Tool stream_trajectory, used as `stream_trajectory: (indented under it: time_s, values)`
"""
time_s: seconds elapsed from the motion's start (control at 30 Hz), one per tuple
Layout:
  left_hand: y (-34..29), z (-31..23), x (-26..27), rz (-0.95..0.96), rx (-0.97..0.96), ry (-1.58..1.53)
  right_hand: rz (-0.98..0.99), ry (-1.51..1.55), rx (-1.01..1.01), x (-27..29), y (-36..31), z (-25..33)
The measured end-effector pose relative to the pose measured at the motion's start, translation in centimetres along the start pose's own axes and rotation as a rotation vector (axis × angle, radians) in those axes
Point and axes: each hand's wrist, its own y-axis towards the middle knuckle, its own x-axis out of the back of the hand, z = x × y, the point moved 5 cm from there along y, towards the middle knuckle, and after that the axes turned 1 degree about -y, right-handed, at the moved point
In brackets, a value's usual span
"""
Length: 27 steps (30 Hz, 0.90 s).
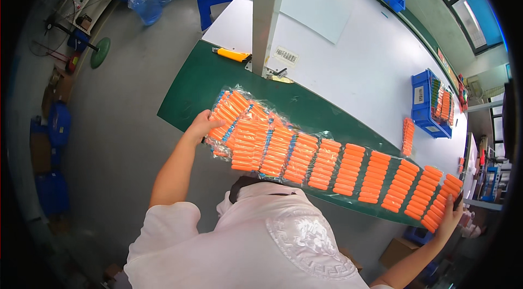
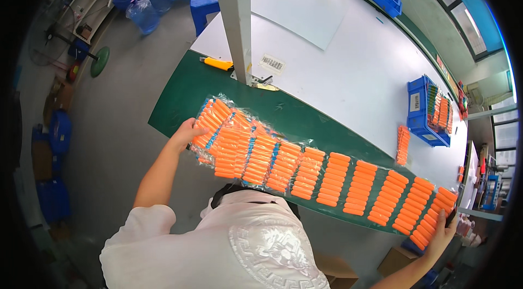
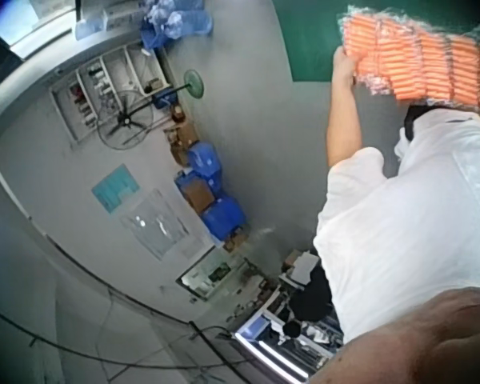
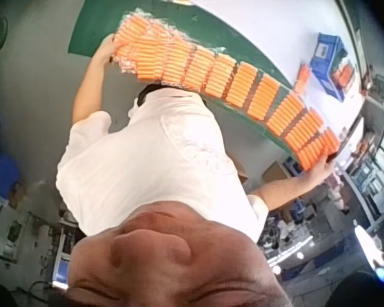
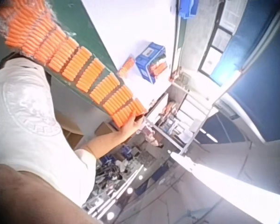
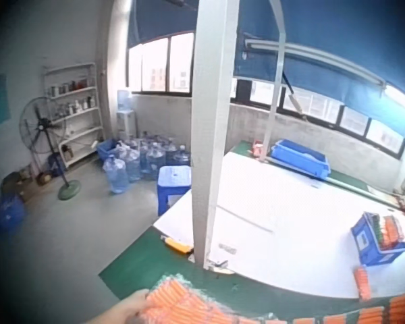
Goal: The person flips through plastic packages of darts, spreads a long connected strip of dart packs across the table, and cuts between the packs using a utility knife to separate them.
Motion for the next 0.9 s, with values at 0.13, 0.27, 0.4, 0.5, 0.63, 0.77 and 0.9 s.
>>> stream_trajectory:
  time_s: [0.13,0.27,0.4,0.5,0.63,0.77,0.9]
  values:
    - [1.8,0.9,2.5,-0.098,-0.047,0.117,0.022,0.063,-0.040,-0.8,-1.0,-0.1]
    - [3.7,0.6,7.2,-0.159,-0.138,0.042,-0.015,-0.085,0.019,-0.6,-1.5,-0.1]
    - [5.3,-2.1,14.2,-0.257,-0.141,0.035,0.028,-0.070,0.012,-1.5,-1.3,1.6]
    - [5.8,-3.6,18.6,-0.353,-0.130,0.087,0.063,-0.056,-0.040,0.1,-0.8,0.7]
    - [8.0,-2.9,19.9,-0.577,-0.211,0.426,0.034,-0.036,-0.093,2.0,-1.4,-0.3]
    - [8.8,-2.3,22.9,-0.809,-0.371,0.814,0.037,0.005,-0.216,-0.1,-1.1,-0.9]
    - [2.4,-7.0,7.5,-0.869,-0.926,1.071,-0.071,-0.036,-0.247,-1.6,-2.8,1.3]
